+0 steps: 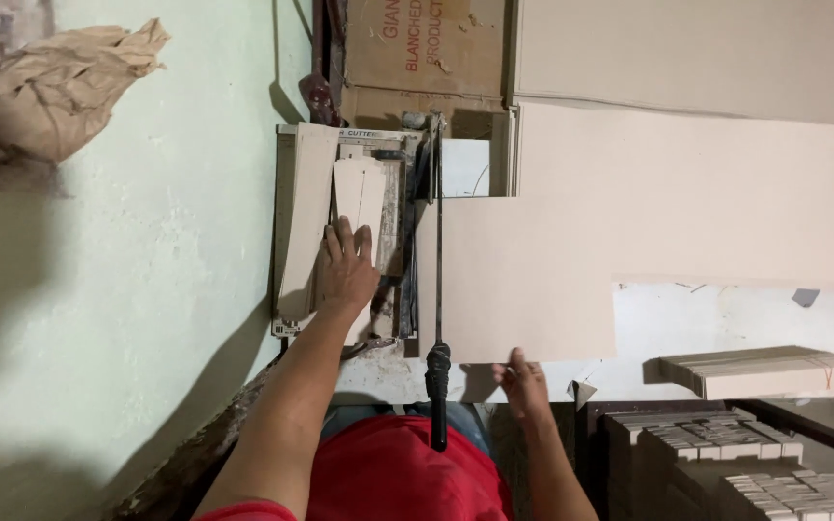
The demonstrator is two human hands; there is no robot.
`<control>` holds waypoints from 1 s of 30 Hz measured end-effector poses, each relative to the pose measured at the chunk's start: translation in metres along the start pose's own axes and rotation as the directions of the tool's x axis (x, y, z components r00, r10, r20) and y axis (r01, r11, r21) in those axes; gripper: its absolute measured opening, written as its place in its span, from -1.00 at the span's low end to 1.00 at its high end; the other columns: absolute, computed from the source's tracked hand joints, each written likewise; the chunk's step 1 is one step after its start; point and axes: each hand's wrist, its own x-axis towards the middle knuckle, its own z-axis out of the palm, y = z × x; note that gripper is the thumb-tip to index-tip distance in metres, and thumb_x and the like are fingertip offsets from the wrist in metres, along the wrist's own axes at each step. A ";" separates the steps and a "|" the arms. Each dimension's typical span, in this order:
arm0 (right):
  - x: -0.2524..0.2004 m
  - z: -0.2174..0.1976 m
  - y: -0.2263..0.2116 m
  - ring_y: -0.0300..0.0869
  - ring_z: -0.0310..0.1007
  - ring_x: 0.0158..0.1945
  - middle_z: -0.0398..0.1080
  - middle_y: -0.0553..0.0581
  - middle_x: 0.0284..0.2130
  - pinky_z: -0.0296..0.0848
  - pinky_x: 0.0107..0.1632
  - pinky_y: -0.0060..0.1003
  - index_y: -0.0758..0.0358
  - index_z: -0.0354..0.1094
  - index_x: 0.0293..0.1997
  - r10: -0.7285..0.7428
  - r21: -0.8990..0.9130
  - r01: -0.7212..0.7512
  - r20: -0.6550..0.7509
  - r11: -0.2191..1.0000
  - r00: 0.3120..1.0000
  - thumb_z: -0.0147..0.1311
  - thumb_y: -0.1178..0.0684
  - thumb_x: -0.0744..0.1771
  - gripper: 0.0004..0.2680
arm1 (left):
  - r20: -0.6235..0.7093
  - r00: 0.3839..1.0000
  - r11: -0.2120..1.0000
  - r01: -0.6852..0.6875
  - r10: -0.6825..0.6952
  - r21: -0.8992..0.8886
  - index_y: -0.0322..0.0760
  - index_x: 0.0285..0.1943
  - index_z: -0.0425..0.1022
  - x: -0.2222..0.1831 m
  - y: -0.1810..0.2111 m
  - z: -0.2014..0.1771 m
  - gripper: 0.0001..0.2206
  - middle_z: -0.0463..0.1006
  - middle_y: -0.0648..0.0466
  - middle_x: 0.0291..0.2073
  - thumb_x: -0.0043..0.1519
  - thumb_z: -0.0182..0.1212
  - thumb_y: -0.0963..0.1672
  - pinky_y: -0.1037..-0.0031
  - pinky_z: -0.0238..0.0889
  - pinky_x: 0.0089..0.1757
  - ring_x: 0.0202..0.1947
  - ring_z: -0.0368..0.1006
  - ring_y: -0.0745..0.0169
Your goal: Using a manual lever-action paper cutter to cut thin strips from sheets of paper.
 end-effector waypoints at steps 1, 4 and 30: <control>0.002 0.003 0.006 -0.01 0.57 -0.30 0.33 0.07 -0.35 0.64 -0.21 -0.18 0.21 0.11 -0.19 0.018 -0.010 -0.018 -0.003 1.000 1.000 0.17 -0.06 0.39 -0.75 | -0.013 1.000 1.000 -0.009 0.009 -0.017 -0.24 0.59 -0.06 0.002 -0.001 0.003 -0.33 -0.22 -0.31 0.53 0.32 0.13 -0.06 -0.04 0.10 0.30 0.50 -0.26 -0.49; -0.019 0.032 -0.004 0.07 0.60 -0.19 0.38 0.15 -0.28 0.65 -0.08 0.00 0.28 0.15 -0.12 0.026 -0.086 -0.027 -0.018 0.996 0.999 0.17 -0.05 0.39 -0.75 | -0.059 0.998 0.999 -0.013 0.011 -0.038 -0.20 0.62 -0.11 0.013 0.000 0.015 -0.30 -0.21 -0.36 0.52 0.31 0.15 -0.07 -0.05 0.04 0.32 0.49 -0.17 -0.47; -0.013 0.088 -0.051 0.00 0.62 -0.13 0.56 0.25 -0.16 0.57 0.00 0.00 0.32 0.29 0.02 -0.042 -0.345 0.063 0.066 0.937 0.997 0.08 -0.14 0.42 -0.72 | 0.078 0.867 0.656 -0.428 0.492 0.622 0.13 0.10 0.51 0.047 -0.014 -0.008 -0.80 0.14 0.10 0.46 0.31 0.18 -0.04 -0.18 -0.31 0.37 0.52 -0.17 -0.13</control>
